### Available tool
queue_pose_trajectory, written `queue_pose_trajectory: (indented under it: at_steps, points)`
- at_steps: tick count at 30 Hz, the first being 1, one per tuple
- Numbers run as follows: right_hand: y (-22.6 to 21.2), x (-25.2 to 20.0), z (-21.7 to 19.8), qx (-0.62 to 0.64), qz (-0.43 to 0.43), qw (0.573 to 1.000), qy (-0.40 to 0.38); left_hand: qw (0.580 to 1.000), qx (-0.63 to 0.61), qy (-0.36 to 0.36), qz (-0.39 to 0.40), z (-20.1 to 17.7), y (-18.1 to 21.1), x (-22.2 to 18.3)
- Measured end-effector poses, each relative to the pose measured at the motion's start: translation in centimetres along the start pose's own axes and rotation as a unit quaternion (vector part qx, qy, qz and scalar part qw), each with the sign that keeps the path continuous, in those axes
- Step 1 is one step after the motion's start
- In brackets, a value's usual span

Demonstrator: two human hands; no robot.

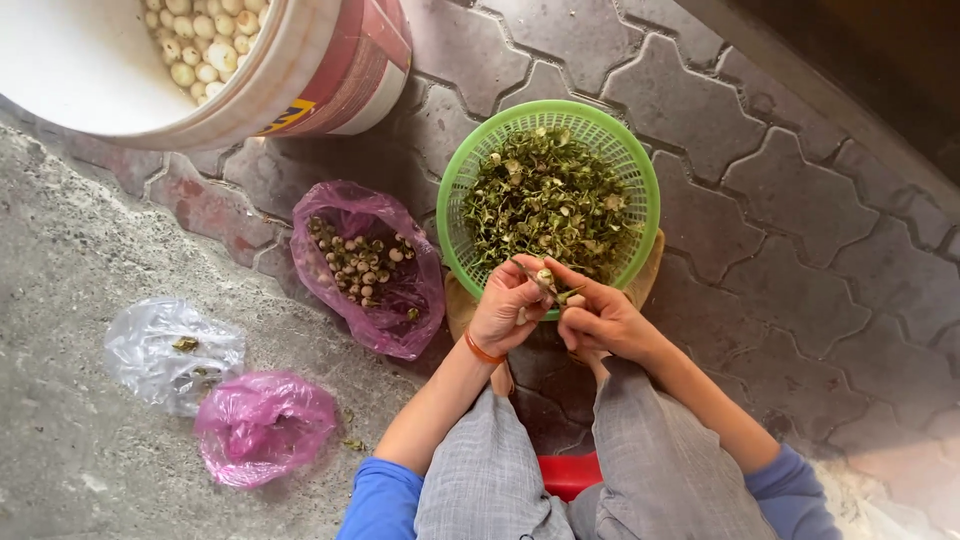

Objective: Peeling small pickled onions using a small knife and sorting them into a bucket and basket.

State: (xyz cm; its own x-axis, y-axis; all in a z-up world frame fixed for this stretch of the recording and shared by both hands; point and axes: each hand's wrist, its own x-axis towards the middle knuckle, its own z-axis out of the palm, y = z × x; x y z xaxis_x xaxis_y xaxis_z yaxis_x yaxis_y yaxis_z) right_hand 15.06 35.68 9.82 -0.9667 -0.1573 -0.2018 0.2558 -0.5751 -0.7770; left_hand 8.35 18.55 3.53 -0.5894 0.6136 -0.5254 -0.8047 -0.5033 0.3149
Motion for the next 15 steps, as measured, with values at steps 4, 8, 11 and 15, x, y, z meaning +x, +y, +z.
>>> queue_pose_trajectory:
  at_steps: [4,8,11,15]
  points:
    - [1.7,-0.3,-1.6,0.06,0.025,0.998,0.006,0.992,0.096,-0.016,0.075,1.0,1.4,-0.2]
    - [2.2,-0.7,-1.8,0.132,0.035,0.989,0.052,0.987,0.119,-0.033,0.099,0.0,1.1,-0.3]
    - [1.5,0.1,-1.1,0.057,0.045,0.991,0.112,0.994,0.003,-0.109,0.024,3.5,4.1,-1.0]
    - [0.9,0.5,-1.2,-0.155,0.058,0.982,0.089,0.989,-0.022,-0.144,0.034,-0.4,6.1,-1.1]
